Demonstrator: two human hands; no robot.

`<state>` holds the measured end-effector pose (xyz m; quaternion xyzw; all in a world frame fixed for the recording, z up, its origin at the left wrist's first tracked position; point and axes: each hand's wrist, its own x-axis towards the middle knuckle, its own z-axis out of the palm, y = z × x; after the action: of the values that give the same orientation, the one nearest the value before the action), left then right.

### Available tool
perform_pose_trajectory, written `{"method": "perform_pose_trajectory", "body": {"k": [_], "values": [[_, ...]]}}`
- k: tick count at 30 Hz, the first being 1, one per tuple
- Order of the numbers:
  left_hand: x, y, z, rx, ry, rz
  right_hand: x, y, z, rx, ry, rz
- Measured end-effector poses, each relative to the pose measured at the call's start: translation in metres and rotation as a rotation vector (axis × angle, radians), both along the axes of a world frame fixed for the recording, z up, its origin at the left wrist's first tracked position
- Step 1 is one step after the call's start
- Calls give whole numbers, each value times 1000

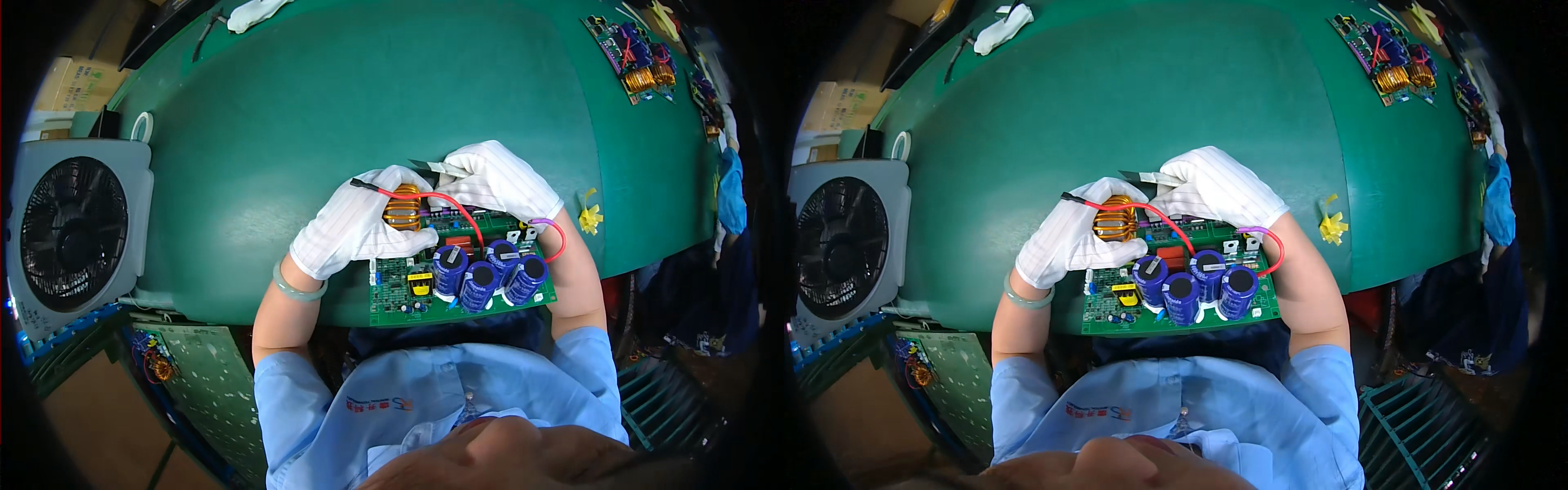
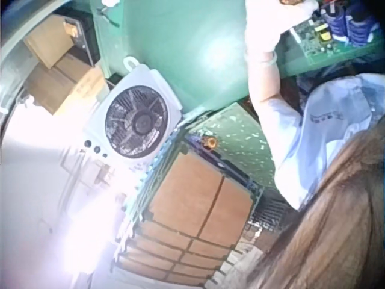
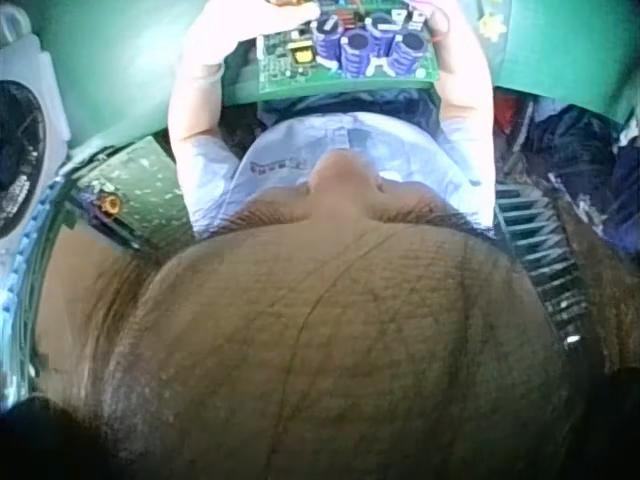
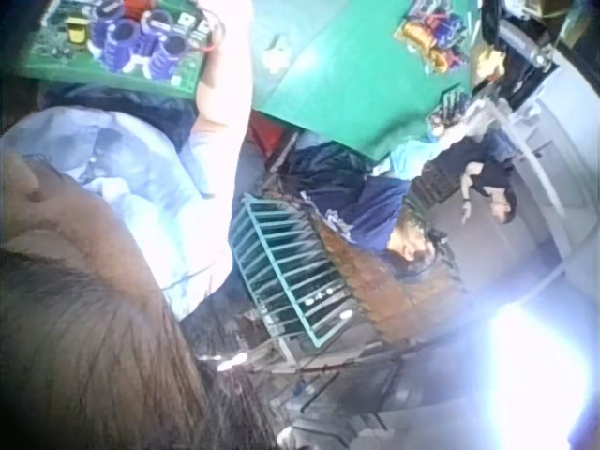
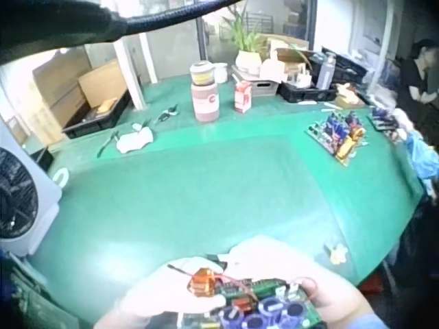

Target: The person picks up a green circuit board from a rack and places it on a workbench. They use a small metal tool to scrape and clean the surface of the board, focusing on specific areas. The person then walks through the factory floor to another workstation and hands the board to a coworker.

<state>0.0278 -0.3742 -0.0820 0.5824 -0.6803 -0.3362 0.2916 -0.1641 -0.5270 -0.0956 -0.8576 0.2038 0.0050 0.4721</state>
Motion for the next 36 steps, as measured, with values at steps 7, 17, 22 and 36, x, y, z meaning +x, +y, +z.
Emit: {"method": "perform_pose_trajectory", "body": {"k": [7, 17, 22, 36], "values": [[1, -6, 5, 110, 47, 13, -6, -3, -2, 24, -78, -14], [-3, -6, 6, 73, 65, 46, -39, -10, 20, -89, -78, 52], [-3, -7, 3, 71, 98, 47, -36, -11, 12, -98, 48, -24], [9, -4, 3, 160, 99, 17, -51, -26, 10, -67, 7, -96]]}}
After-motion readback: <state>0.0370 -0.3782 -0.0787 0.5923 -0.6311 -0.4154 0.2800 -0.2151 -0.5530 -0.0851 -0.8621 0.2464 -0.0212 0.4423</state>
